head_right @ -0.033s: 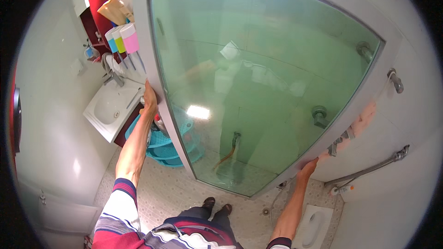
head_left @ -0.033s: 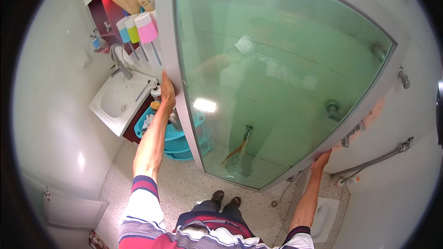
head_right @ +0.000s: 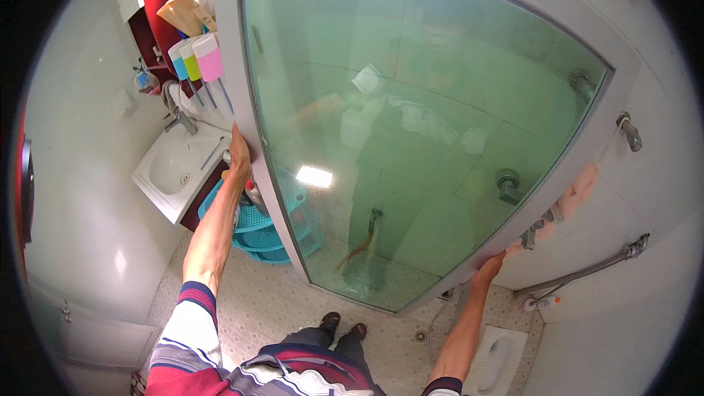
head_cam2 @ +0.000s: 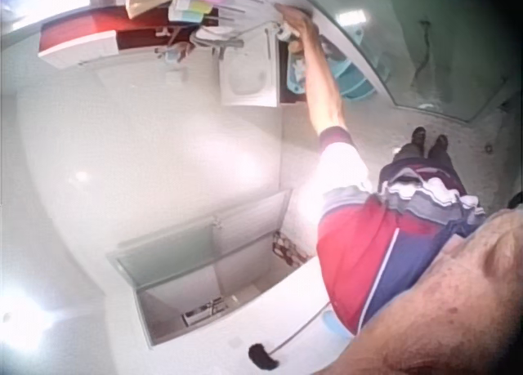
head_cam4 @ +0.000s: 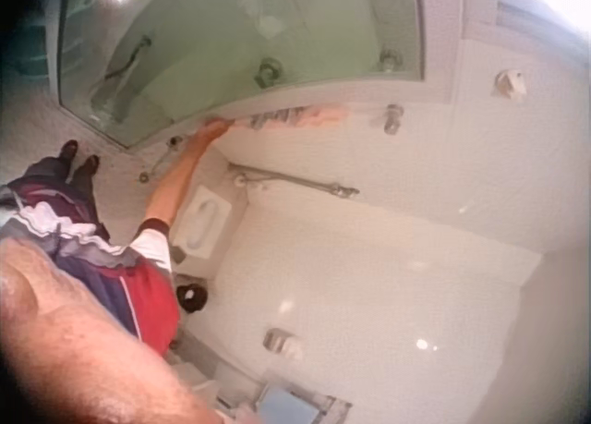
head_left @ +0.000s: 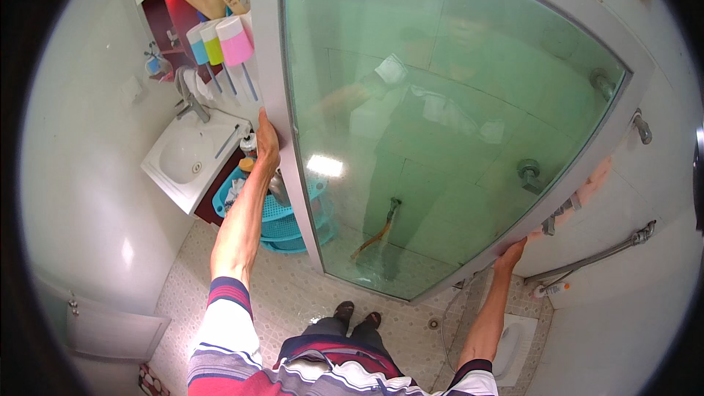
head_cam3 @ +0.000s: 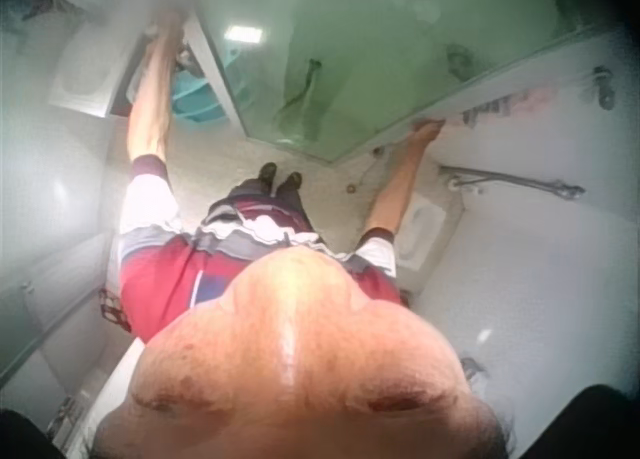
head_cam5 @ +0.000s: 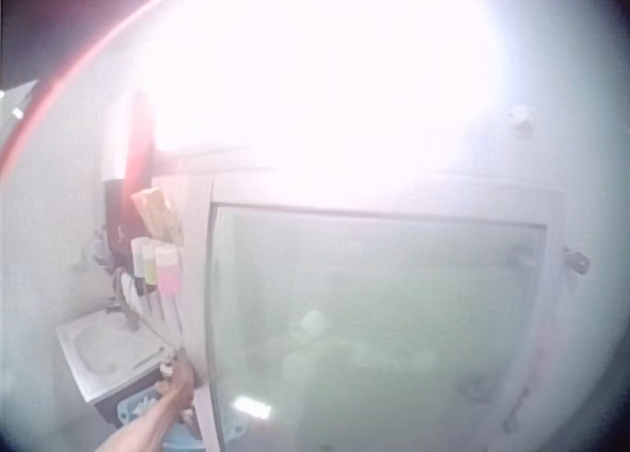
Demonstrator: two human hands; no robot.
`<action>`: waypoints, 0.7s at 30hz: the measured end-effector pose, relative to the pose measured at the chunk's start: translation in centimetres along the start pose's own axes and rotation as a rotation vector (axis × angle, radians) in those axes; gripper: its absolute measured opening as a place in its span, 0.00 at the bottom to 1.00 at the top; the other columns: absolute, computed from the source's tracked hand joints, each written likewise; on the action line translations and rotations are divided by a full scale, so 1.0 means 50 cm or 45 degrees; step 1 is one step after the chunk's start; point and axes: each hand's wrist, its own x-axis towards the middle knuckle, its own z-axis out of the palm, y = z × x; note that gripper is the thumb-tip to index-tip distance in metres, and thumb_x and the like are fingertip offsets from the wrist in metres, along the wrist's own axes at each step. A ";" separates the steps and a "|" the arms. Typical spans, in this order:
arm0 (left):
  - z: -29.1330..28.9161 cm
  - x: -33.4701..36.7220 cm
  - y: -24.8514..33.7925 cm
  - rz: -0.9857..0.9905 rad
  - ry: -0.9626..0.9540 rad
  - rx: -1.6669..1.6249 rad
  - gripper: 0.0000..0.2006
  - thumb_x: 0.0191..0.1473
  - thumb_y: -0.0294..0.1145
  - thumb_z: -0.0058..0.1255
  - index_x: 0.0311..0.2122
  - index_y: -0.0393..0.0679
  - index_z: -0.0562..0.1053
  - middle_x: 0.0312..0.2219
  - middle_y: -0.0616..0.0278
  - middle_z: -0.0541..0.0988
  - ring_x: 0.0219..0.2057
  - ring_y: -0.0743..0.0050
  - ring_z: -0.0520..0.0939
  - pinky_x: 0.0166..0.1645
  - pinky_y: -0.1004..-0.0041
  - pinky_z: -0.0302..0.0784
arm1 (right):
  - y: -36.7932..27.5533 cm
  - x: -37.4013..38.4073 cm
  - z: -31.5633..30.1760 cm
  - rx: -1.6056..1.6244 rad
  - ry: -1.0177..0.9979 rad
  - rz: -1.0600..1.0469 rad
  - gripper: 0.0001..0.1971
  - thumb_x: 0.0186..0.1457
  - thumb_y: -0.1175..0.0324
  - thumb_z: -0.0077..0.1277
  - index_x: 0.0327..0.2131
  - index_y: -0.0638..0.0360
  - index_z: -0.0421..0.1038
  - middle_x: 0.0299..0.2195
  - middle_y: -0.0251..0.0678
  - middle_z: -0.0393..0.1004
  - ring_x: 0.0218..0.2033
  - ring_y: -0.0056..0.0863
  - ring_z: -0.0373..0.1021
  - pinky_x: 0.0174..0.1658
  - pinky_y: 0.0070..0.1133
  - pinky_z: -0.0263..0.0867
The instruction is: The person cleans the glass door of a shower enclosure using a handheld shower head to spray water and a hand to wipe the surface. They move around the door, cleaning different sections, and briefly open the door to clean the frame.
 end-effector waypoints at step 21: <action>-0.065 0.134 -0.109 -0.180 -0.269 -0.262 0.34 0.61 0.61 0.36 0.61 0.41 0.62 0.57 0.61 0.68 0.58 0.66 0.66 0.63 0.70 0.56 | -0.095 -0.064 0.044 -0.074 -0.176 -0.143 0.21 0.62 0.49 0.44 0.37 0.59 0.74 0.28 0.28 0.71 0.30 0.20 0.66 0.35 0.21 0.62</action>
